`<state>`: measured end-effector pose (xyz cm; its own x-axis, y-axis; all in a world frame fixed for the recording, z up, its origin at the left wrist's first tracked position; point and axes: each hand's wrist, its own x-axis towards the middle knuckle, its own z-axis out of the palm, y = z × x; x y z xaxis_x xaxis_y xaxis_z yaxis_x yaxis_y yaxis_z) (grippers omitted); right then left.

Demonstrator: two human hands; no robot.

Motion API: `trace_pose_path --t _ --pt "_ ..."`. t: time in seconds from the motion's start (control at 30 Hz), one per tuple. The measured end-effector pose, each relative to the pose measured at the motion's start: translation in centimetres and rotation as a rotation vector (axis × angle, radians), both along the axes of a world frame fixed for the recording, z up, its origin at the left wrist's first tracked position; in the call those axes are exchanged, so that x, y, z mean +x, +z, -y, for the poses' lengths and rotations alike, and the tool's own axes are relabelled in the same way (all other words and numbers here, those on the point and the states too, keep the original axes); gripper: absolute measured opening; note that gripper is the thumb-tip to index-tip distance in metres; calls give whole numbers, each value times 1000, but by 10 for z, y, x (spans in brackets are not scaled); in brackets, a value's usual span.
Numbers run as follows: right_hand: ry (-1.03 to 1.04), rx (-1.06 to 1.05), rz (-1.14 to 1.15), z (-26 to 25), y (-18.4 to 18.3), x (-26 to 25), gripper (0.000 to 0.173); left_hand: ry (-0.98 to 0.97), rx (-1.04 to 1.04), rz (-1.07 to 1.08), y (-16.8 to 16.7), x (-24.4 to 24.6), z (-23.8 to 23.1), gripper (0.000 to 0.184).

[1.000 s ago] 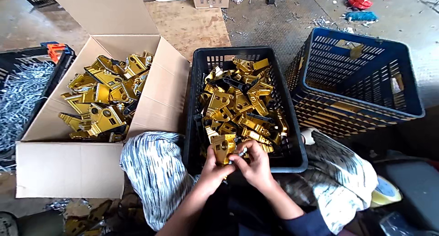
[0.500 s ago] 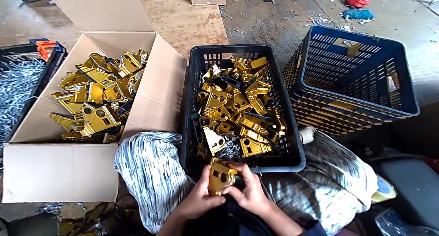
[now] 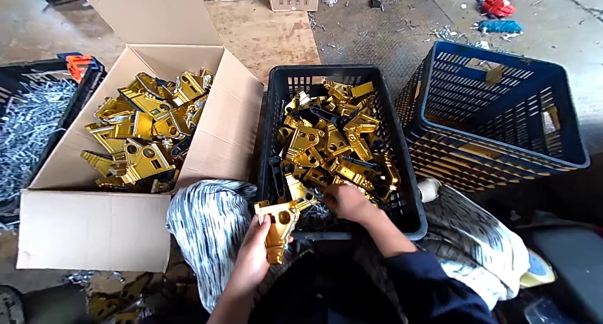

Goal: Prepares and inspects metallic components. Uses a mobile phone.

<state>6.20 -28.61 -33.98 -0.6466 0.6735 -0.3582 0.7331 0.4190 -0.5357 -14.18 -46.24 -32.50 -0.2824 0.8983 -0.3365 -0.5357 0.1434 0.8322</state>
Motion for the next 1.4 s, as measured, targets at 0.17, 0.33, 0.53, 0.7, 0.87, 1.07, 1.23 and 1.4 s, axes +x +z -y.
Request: trace_pose_path --t 0.17,0.33,0.53,0.7,0.87,1.07,1.23,1.4 --pt "-227 34 -237 12 12 37 21 -52 73 -701 -13 0 -13 26" --pt "-316 -5 -632 23 24 42 11 -62 25 -878 -4 7 -26 27" --pt "-244 172 -1043 38 35 24 8 -156 -22 -650 4 6 -34 27" --pt "-171 267 -1054 45 22 9 11 -222 -57 -205 21 16 -31 27" --pt "-65 387 -1004 56 22 7 15 -256 -37 -285 17 20 -30 36" --pt "-26 600 -795 71 15 3 26 -60 60 -534 5 24 -36 29" --pt "-99 26 -1064 69 9 9 36 -123 330 -506 4 16 -32 26" --pt "101 -735 -1459 85 11 -5 127 -402 470 -86 -2 27 -23 39"
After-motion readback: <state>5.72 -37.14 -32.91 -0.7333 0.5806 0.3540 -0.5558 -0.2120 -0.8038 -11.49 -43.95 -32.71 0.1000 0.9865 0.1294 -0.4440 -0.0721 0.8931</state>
